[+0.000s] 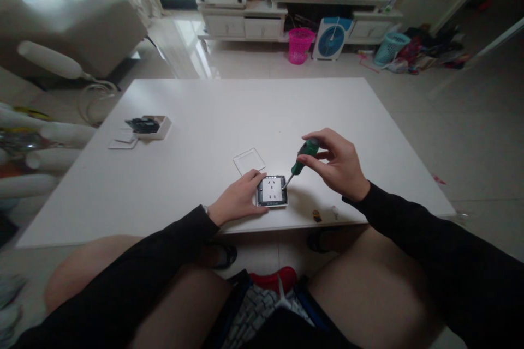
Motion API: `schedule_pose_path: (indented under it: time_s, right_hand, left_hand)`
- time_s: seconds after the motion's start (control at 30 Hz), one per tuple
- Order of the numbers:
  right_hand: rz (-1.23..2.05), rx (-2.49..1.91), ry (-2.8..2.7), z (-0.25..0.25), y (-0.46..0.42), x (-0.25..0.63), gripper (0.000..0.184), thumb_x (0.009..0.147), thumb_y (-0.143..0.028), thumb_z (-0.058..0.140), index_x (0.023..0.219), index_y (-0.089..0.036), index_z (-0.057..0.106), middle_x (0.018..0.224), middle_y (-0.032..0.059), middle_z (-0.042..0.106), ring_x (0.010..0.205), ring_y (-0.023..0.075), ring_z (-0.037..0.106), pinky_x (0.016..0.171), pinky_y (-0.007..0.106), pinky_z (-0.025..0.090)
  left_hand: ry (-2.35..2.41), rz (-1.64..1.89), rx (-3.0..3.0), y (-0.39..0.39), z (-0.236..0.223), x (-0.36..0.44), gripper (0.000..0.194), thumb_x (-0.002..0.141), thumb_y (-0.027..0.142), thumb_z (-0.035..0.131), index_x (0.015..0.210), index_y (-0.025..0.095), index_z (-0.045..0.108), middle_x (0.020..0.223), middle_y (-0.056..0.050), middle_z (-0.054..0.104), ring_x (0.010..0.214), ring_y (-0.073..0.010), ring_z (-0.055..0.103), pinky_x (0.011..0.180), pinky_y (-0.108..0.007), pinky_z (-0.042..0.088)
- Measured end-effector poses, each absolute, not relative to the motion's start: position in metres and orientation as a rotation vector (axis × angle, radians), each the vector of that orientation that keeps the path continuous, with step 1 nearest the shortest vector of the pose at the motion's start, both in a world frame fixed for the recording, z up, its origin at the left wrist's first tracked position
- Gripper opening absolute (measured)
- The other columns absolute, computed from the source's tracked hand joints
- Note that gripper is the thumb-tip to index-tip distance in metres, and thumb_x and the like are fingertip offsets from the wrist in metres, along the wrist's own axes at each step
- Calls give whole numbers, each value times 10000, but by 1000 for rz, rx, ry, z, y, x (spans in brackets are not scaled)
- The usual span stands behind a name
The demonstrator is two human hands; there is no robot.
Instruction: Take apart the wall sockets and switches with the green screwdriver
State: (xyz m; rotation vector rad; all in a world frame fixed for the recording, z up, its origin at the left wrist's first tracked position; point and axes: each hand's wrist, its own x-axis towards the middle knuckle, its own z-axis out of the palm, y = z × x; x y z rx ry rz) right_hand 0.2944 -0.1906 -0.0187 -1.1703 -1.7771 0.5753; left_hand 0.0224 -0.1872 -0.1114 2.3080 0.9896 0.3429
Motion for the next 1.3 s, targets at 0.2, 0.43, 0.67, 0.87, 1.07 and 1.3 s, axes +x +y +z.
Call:
schedule_pose_path:
  time_s: [0.2,0.43,0.67,0.87,1.07,1.3]
  right_hand:
    - [592,-1172,-1752,-19,-190,297,308,875,-397,819,1109,-235,700,1005,32,661,860,186,695,633,300,649]
    - [608,-1164,-1769,-17,-192,296,311,878,-405,818,1112,-239,699,1003,36,658,862,188,699,640,294,654]
    - [521,-1094,-1857,-16,-194,295,293,897,-381,806,1137,-244,706,990,33,659,842,179,680,639,295,665]
    - [403,-935,-1934,-14,-198,294,317,891,-343,825,1165,-239,704,948,26,668,814,161,661,599,251,640]
    - [423,-924,-1921,-15,-199,295,329,889,-321,831,1183,-246,703,957,24,664,825,154,659,600,232,631]
    - [452,-937,-1920,-17,-197,293,326,892,-337,825,1183,-250,708,970,24,660,831,159,659,607,245,641]
  left_hand:
    - [995,328,2313,-188,-112,22,829,777,455,814,1487,219,455,1354,-131,553,1224,-324,601,1044,-509,552]
    - [1002,316,2310,-188,-111,22,841,776,457,815,1489,211,442,1386,-136,543,1251,-330,597,1074,-498,542]
    - [1005,307,2314,-188,-112,22,846,780,447,818,1491,201,431,1401,-136,537,1263,-325,592,1090,-481,534]
    - [1001,323,2320,-188,-112,22,841,783,475,808,1495,225,437,1364,-126,547,1231,-333,603,1059,-500,546]
    - [1002,325,2318,-188,-112,21,844,780,461,808,1499,218,438,1335,-123,552,1206,-327,604,1039,-501,553]
    - [1001,323,2294,-188,-113,22,838,785,475,807,1496,219,448,1369,-125,548,1229,-332,607,1062,-500,546]
